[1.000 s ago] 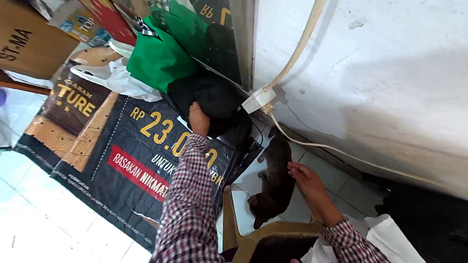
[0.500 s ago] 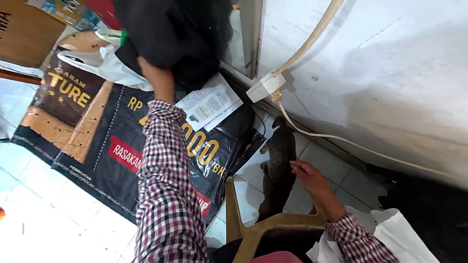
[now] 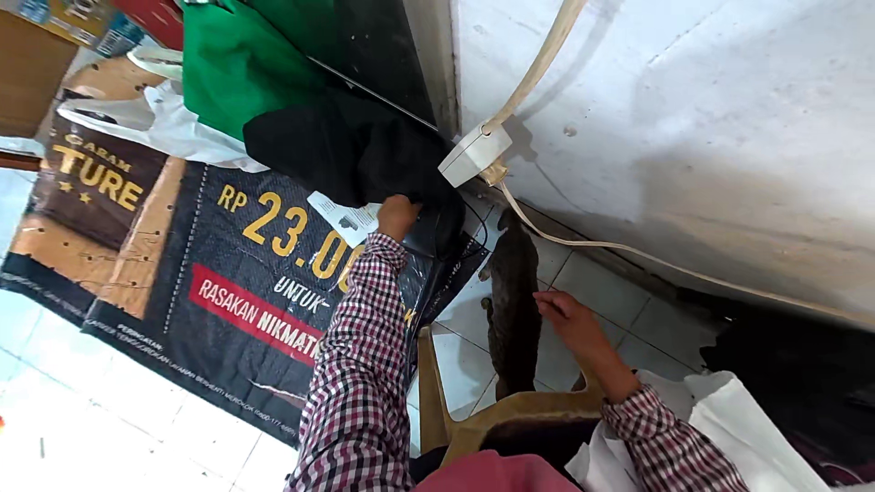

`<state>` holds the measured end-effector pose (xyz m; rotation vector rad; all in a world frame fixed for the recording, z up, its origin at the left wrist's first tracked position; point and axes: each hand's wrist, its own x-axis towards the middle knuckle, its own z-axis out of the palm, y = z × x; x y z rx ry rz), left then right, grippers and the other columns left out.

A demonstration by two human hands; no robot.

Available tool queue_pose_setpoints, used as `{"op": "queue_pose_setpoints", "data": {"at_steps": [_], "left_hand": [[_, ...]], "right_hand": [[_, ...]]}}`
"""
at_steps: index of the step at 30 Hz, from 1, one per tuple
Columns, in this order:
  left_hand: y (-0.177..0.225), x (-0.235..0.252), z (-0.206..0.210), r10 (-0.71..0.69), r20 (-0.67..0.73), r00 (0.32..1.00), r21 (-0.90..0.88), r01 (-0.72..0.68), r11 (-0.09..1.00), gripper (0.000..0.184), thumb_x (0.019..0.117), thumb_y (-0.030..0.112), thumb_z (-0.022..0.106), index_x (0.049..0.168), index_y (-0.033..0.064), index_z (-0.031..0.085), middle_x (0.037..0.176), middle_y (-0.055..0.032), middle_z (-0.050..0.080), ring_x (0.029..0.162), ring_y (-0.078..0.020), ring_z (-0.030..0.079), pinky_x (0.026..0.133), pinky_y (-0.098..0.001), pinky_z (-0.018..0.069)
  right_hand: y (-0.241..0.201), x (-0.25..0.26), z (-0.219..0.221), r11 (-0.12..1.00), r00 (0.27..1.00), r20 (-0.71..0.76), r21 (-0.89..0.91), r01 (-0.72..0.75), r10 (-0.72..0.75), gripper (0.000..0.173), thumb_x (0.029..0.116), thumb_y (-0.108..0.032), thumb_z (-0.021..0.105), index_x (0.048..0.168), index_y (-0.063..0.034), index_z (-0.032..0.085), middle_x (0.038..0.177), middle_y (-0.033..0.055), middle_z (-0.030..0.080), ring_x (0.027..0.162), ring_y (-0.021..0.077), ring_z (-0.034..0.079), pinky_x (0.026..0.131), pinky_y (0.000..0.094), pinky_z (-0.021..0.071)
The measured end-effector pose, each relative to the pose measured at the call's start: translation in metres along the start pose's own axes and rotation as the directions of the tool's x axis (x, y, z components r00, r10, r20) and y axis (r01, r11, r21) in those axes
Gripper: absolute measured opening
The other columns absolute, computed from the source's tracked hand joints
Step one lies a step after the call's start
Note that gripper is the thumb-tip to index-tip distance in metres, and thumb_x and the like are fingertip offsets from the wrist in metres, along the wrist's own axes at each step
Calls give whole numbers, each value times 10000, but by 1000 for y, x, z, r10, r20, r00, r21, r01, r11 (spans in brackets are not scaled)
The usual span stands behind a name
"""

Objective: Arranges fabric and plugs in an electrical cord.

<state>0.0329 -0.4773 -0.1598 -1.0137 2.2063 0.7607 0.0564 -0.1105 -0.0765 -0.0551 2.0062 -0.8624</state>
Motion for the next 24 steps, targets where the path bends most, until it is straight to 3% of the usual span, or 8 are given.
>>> {"op": "queue_pose_setpoints", "data": {"at_steps": [3, 6, 8, 10, 13, 18, 22, 24], "left_hand": [[-2, 23, 52, 213, 29, 977, -141, -206, 968, 520, 1052, 391, 542, 1096, -105, 691, 1124, -345, 663, 1124, -509, 625, 991, -689, 435], [14, 29, 78, 189, 71, 979, -356, -153, 922, 486, 1082, 350, 488, 1225, -84, 652, 1202, -293, 661, 1158, -411, 634, 1030, -594, 454], [30, 21, 77, 103, 117, 988, -662, 1, 749, 454, 1120, 290, 336, 1217, -50, 620, 977, -147, 689, 813, -201, 688, 774, -370, 582], [42, 14, 63, 91, 127, 988, -844, 59, 534, 472, 1122, 317, 262, 1140, 3, 613, 762, -33, 625, 581, -113, 596, 571, -278, 532], [47, 9, 35, 120, -21, 993, -910, -68, 410, 325, 1107, 234, 354, 981, 54, 594, 653, 41, 544, 489, -36, 472, 472, -190, 426], [63, -12, 0, 218, -210, 953, -895, -277, 349, 179, 1055, 92, 454, 947, 83, 596, 621, 66, 552, 468, -1, 457, 463, -154, 406], [77, -57, 11, 362, -163, 918, -846, -319, 427, 155, 1061, 119, 489, 1009, 44, 614, 679, 63, 568, 531, 5, 484, 512, -153, 430], [70, -97, 26, 430, -83, 899, -792, -322, 519, 250, 1091, 243, 465, 1023, 46, 604, 676, 28, 489, 521, -24, 403, 503, -172, 351]], "right_hand": [[2, 2, 1, 999, 1000, 11, -50, -3, 4, 341, 1077, -168, 497, 1345, -9, 637, 1348, 201, 616, 1228, 269, 607, 1064, 389, 474], [5, 2, 1, 997, 1000, 7, -76, 6, -6, 336, 1075, -179, 506, 1336, -22, 649, 1332, 184, 627, 1219, 260, 611, 1061, 387, 477], [5, 1, -1, 997, 1000, -1, -73, 12, -12, 333, 1074, -175, 505, 1331, -26, 653, 1326, 175, 628, 1208, 249, 610, 1051, 374, 479], [3, 1, -3, 998, 1000, -7, -67, 13, -14, 335, 1077, -176, 498, 1335, -26, 650, 1339, 174, 623, 1210, 249, 612, 1051, 375, 480], [3, 1, -4, 997, 1000, -8, -75, 25, -25, 340, 1081, -184, 490, 1338, -31, 651, 1342, 171, 625, 1204, 236, 619, 1051, 371, 481], [4, 2, -4, 994, 1000, 11, -105, 25, -24, 346, 1084, -200, 483, 1343, -42, 649, 1347, 165, 624, 1210, 235, 622, 1056, 379, 482], [1, 3, -6, 996, 1000, 17, -94, 1, 0, 349, 1084, -196, 482, 1352, -43, 644, 1369, 177, 610, 1225, 253, 616, 1062, 390, 477], [-1, 3, -6, 999, 1000, 11, -29, -12, 13, 346, 1085, -189, 481, 1353, -39, 641, 1380, 181, 601, 1222, 246, 616, 1059, 383, 481]]}}
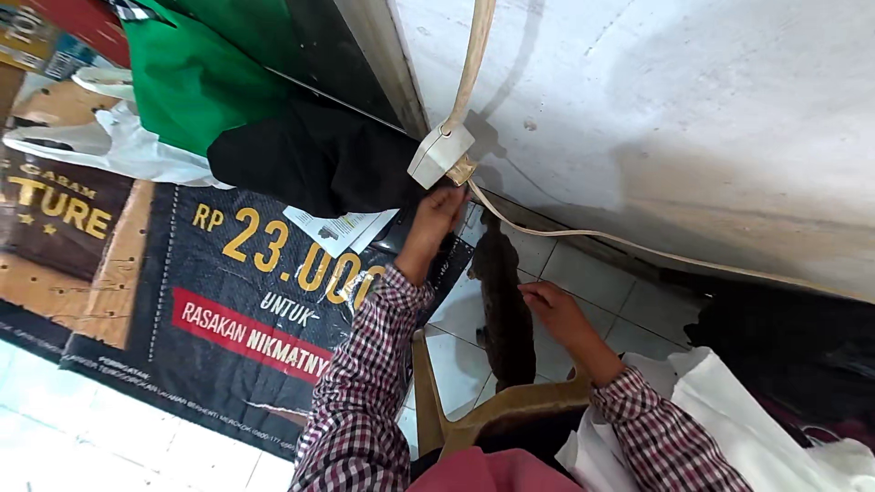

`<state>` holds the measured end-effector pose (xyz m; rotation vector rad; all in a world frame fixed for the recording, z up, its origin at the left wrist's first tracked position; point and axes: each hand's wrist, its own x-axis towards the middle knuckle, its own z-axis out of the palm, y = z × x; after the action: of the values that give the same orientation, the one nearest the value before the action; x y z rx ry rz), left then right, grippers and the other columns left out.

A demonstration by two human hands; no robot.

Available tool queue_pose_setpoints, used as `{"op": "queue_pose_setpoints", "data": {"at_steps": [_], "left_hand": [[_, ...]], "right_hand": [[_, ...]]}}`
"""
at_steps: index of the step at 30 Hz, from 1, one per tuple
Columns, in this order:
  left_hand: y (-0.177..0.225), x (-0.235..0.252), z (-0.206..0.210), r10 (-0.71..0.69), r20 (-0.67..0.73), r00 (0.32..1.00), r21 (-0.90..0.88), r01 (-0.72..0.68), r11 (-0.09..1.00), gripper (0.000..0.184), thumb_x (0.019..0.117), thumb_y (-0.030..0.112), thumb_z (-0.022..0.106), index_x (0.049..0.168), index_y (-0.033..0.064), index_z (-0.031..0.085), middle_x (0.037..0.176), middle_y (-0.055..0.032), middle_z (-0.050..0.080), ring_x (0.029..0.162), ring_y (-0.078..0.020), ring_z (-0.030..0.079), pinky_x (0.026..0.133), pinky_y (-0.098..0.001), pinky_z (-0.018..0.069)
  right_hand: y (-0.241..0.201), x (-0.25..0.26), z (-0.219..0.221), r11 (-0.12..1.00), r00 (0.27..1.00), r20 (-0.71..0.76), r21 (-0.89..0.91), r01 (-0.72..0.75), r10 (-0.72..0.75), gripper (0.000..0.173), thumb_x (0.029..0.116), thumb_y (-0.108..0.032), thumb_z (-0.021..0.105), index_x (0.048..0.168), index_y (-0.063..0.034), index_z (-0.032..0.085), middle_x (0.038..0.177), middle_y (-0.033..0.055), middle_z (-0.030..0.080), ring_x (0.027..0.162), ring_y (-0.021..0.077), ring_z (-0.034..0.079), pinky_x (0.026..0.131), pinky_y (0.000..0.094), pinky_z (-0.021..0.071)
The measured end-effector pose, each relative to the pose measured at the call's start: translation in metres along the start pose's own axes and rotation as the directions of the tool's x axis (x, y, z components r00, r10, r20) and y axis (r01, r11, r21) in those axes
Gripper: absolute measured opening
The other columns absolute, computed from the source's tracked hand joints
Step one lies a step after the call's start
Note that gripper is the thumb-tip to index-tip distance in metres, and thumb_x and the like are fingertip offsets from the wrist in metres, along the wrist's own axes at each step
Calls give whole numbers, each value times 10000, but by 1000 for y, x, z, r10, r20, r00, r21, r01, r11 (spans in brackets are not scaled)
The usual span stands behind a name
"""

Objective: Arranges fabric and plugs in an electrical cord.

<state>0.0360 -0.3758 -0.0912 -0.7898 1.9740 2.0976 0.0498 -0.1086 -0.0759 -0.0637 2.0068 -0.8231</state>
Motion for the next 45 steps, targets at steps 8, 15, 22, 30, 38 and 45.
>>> {"op": "queue_pose_setpoints", "data": {"at_steps": [8, 15, 22, 30, 38, 45], "left_hand": [[-62, -70, 51, -143, 342, 929, 106, 113, 988, 249, 1059, 174, 533, 1071, -34, 669, 829, -25, 639, 715, -48, 603, 720, -233, 535], [-80, -63, 20, -238, 105, 966, 165, 219, 962, 277, 1075, 192, 506, 1154, -35, 644, 932, -88, 650, 798, -107, 608, 768, -292, 525], [-61, -75, 5, 13, 316, 949, -166, 42, 985, 130, 980, 47, 578, 1015, 29, 701, 927, 32, 720, 859, -41, 678, 856, -259, 571], [-46, -71, 11, -262, 424, 867, 53, 265, 963, 251, 1016, 40, 504, 1183, -100, 628, 1064, -90, 691, 949, -87, 654, 924, -304, 537], [-13, -48, -22, -349, -102, 931, -691, 186, 699, 412, 1120, 387, 284, 1223, 131, 591, 834, 65, 615, 507, 33, 480, 444, -96, 392], [-26, -118, -35, -114, 640, 760, -106, 234, 966, 201, 981, 224, 561, 1010, 137, 740, 701, 141, 643, 590, 59, 534, 569, -135, 447]], "right_hand": [[-4, 4, 6, 894, 998, -56, 448, -2, 30, 397, 1112, -251, 417, 1388, -18, 584, 1270, 117, 672, 1112, 149, 675, 970, 304, 544], [-1, 5, 7, 940, 1000, 12, 339, -28, 26, 392, 1084, -238, 503, 1393, -8, 576, 1301, 148, 658, 1138, 163, 663, 997, 317, 523], [-24, 5, 11, 814, 997, -21, 577, 72, -73, 395, 1093, -197, 444, 1400, 24, 559, 1299, 134, 665, 1169, 156, 652, 1029, 307, 511], [-71, -6, 19, 777, 994, 41, 628, 53, -101, 318, 1012, -32, 581, 1317, 44, 626, 983, 60, 717, 882, 74, 671, 862, 243, 550], [-45, -28, 21, 972, 829, 509, 99, 211, -232, 205, 1001, -51, 607, 1148, 35, 720, 1190, 177, 686, 1132, 206, 621, 1018, 352, 471], [-56, -21, 16, 834, 965, 220, 551, -1, -144, 442, 1101, -227, 419, 1439, 47, 493, 1305, 139, 655, 1144, 161, 666, 1012, 320, 531]]}}
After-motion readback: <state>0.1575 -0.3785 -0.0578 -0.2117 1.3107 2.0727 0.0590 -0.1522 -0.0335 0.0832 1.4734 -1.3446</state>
